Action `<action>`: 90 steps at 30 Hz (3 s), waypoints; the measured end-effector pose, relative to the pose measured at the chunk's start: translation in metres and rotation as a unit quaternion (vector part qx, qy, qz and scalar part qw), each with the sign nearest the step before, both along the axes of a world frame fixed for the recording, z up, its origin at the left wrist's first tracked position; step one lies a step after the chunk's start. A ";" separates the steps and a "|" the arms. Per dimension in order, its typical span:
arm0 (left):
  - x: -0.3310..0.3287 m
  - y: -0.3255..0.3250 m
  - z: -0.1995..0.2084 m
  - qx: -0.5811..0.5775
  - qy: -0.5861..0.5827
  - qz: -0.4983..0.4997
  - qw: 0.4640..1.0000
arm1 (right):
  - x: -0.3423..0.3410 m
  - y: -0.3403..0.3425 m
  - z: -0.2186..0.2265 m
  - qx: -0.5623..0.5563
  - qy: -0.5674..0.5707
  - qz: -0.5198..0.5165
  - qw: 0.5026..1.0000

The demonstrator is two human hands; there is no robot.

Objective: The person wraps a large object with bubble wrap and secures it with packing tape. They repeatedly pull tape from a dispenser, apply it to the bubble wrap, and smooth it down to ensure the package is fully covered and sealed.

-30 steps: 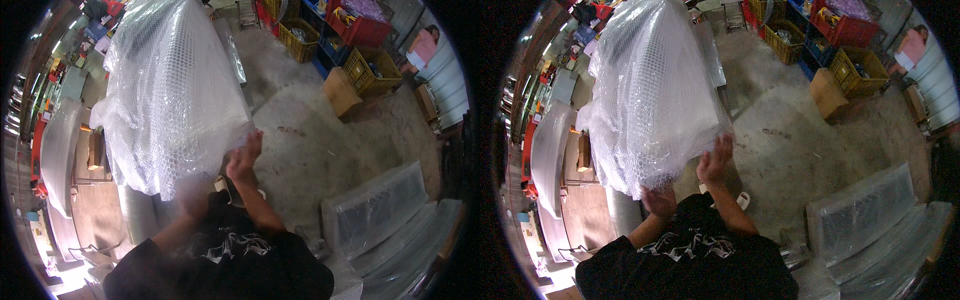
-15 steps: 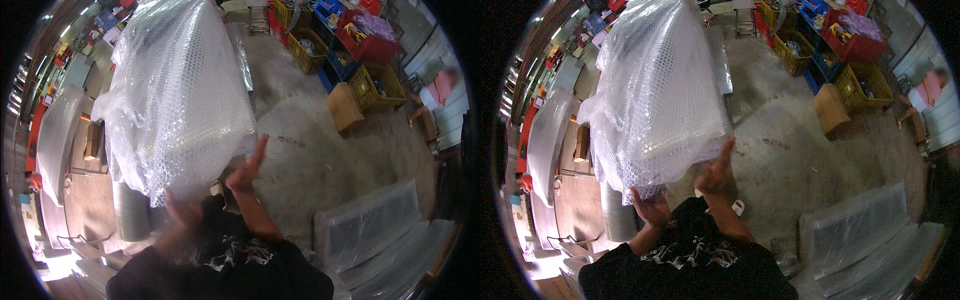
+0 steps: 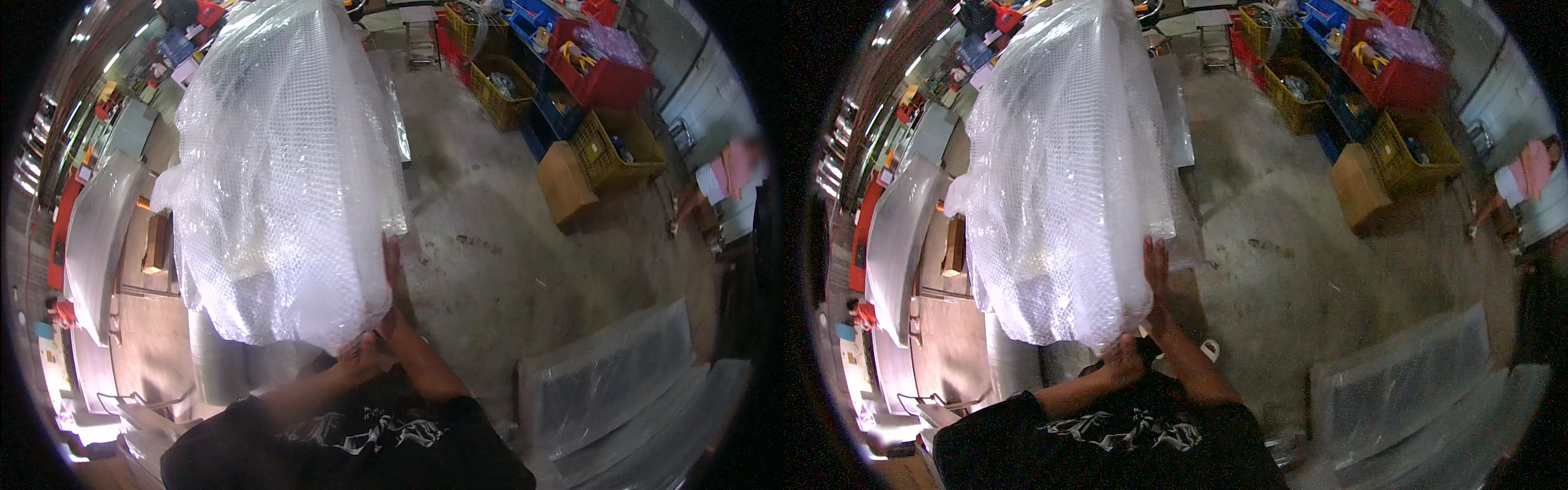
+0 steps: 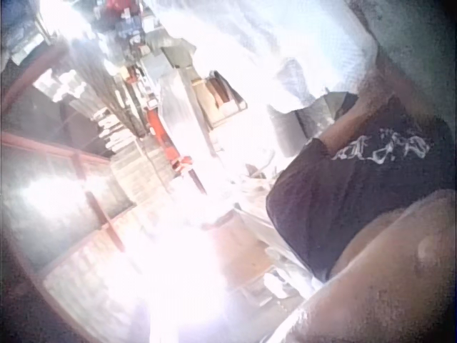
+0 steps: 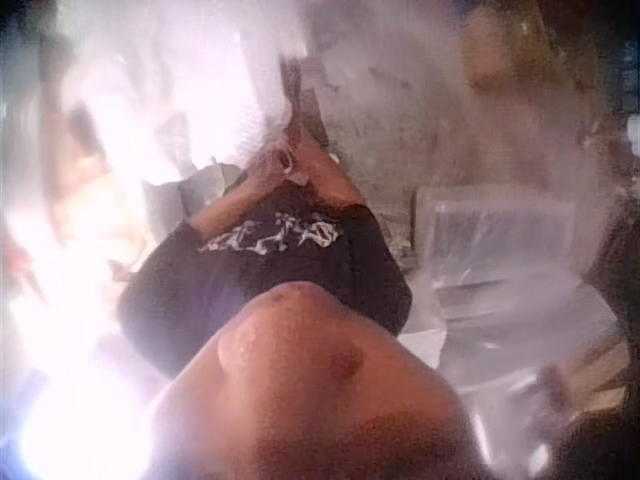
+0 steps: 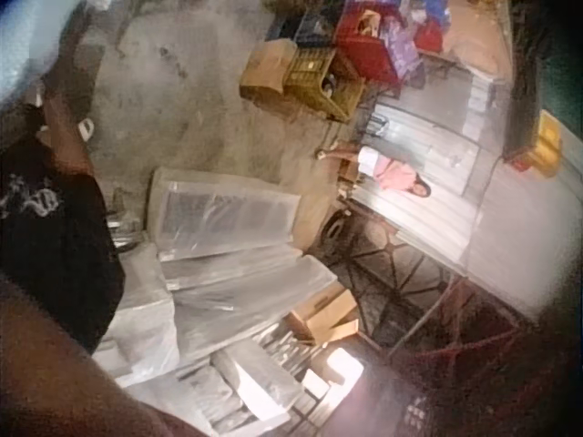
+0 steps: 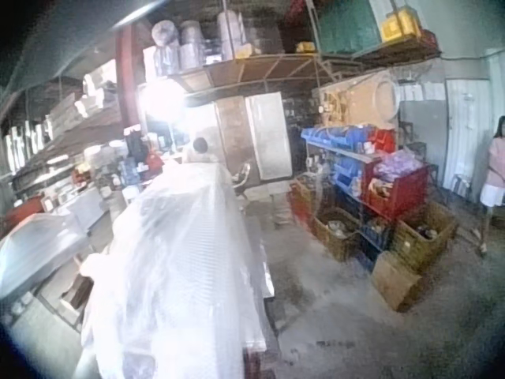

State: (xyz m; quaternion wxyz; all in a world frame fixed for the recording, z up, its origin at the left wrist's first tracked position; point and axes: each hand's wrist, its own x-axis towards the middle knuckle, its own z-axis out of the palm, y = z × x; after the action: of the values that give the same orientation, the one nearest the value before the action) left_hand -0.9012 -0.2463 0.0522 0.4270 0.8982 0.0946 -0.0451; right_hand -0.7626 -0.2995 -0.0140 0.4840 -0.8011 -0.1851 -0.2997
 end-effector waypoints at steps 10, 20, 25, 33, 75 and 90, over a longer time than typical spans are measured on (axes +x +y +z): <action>-0.005 -0.005 0.005 0.007 -0.055 0.009 0.998 | -0.016 0.037 0.063 -0.001 0.047 -0.085 0.995; 0.027 -0.023 0.001 0.054 0.085 -0.019 0.995 | -0.076 -0.012 -0.064 0.112 0.071 -0.052 0.990; 0.000 0.012 0.018 0.037 -0.021 -0.043 0.998 | -0.051 0.026 -0.054 0.106 0.066 -0.092 0.988; -0.012 -0.001 0.002 0.013 -0.187 0.046 0.981 | -0.054 0.029 -0.072 0.104 0.061 -0.108 0.987; -0.039 0.309 -0.104 -0.536 -0.312 0.601 0.504 | 0.035 -0.006 -0.072 0.236 0.277 -0.040 0.930; 0.016 0.322 -0.124 -0.290 -0.178 0.741 0.578 | 0.054 0.000 -0.130 0.098 0.115 -0.170 0.974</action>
State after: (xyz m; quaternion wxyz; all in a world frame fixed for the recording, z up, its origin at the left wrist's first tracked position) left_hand -0.8848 0.0758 -0.0718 0.5578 0.3335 0.6313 0.4231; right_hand -0.7089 -0.2995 -0.1435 0.5200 -0.7987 0.0405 -0.3000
